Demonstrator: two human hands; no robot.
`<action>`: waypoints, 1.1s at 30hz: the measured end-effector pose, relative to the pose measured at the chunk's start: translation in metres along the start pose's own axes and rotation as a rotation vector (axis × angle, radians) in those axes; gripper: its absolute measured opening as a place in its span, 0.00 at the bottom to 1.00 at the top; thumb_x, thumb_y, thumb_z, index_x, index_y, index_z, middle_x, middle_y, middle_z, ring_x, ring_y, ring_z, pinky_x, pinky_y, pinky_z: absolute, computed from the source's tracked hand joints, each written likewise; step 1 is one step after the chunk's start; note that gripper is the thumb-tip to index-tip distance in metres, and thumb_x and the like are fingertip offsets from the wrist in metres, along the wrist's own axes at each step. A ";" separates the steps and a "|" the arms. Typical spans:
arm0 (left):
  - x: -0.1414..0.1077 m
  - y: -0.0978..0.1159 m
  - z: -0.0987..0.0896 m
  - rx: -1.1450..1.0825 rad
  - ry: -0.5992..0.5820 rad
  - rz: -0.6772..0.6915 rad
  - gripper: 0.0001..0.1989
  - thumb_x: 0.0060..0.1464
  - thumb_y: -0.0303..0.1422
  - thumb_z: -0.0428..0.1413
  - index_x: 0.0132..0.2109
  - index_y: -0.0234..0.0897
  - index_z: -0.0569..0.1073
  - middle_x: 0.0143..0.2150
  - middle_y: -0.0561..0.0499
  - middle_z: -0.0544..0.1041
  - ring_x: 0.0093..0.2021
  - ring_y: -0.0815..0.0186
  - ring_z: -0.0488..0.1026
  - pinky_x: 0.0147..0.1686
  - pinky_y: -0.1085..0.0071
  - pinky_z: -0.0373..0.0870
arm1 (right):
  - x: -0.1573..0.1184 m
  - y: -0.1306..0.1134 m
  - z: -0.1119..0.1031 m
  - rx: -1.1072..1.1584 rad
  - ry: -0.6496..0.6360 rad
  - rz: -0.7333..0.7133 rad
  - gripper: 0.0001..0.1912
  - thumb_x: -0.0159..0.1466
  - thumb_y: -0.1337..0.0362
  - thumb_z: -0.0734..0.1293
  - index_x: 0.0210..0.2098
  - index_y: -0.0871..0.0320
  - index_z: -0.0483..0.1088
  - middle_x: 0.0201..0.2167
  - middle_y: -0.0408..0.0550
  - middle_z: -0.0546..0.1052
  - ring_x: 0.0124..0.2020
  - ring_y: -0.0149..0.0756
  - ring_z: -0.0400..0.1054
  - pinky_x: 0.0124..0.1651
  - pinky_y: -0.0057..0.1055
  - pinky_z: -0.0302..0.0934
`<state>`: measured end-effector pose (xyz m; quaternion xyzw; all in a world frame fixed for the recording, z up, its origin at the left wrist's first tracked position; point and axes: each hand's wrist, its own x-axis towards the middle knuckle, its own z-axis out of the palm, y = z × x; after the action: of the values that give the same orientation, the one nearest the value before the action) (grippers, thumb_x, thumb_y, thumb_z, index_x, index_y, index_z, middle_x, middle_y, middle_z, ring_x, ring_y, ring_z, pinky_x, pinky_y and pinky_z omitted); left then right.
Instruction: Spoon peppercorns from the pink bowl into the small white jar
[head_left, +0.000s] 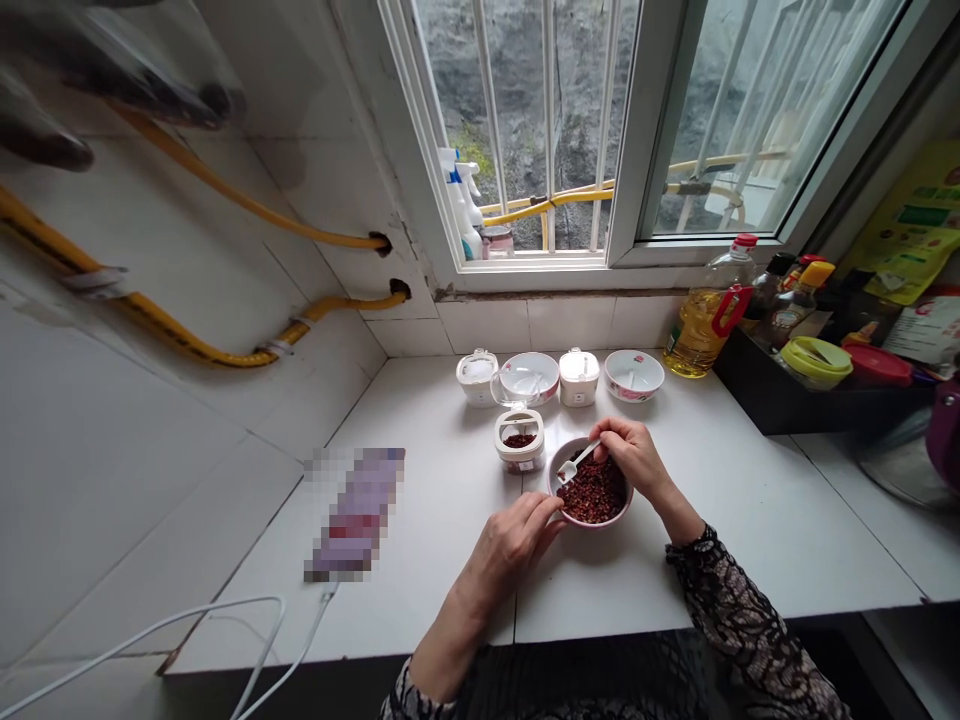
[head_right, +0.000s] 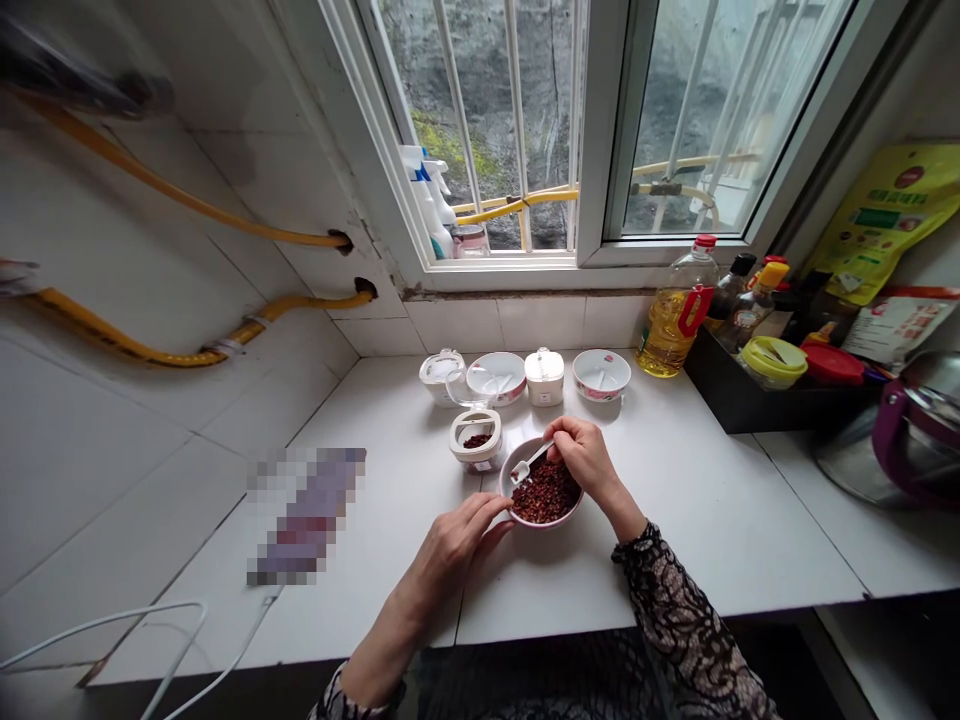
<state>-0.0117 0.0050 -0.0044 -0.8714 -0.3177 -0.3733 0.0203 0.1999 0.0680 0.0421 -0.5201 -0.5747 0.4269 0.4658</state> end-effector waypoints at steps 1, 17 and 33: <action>0.000 0.000 0.000 0.001 0.002 0.000 0.10 0.70 0.34 0.45 0.49 0.34 0.67 0.39 0.46 0.77 0.36 0.65 0.77 0.30 0.73 0.75 | 0.002 0.000 -0.001 0.036 -0.001 0.012 0.08 0.52 0.64 0.60 0.24 0.57 0.71 0.14 0.40 0.72 0.19 0.31 0.65 0.28 0.28 0.60; 0.000 0.000 0.001 -0.010 -0.008 -0.007 0.09 0.69 0.32 0.46 0.50 0.34 0.68 0.36 0.47 0.76 0.34 0.65 0.76 0.30 0.72 0.74 | -0.006 -0.017 0.035 -0.519 -0.010 -0.864 0.13 0.67 0.74 0.58 0.41 0.56 0.71 0.33 0.47 0.81 0.32 0.36 0.72 0.52 0.43 0.60; 0.001 0.001 -0.002 -0.004 -0.020 -0.004 0.09 0.70 0.32 0.45 0.50 0.35 0.67 0.39 0.46 0.77 0.36 0.65 0.77 0.32 0.72 0.75 | -0.007 0.001 0.004 -0.657 -0.143 -0.669 0.12 0.60 0.74 0.58 0.29 0.56 0.70 0.24 0.43 0.78 0.24 0.33 0.66 0.53 0.43 0.57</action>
<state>-0.0120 0.0045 -0.0027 -0.8745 -0.3189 -0.3651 0.0146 0.1965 0.0614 0.0399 -0.3955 -0.8460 0.0838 0.3475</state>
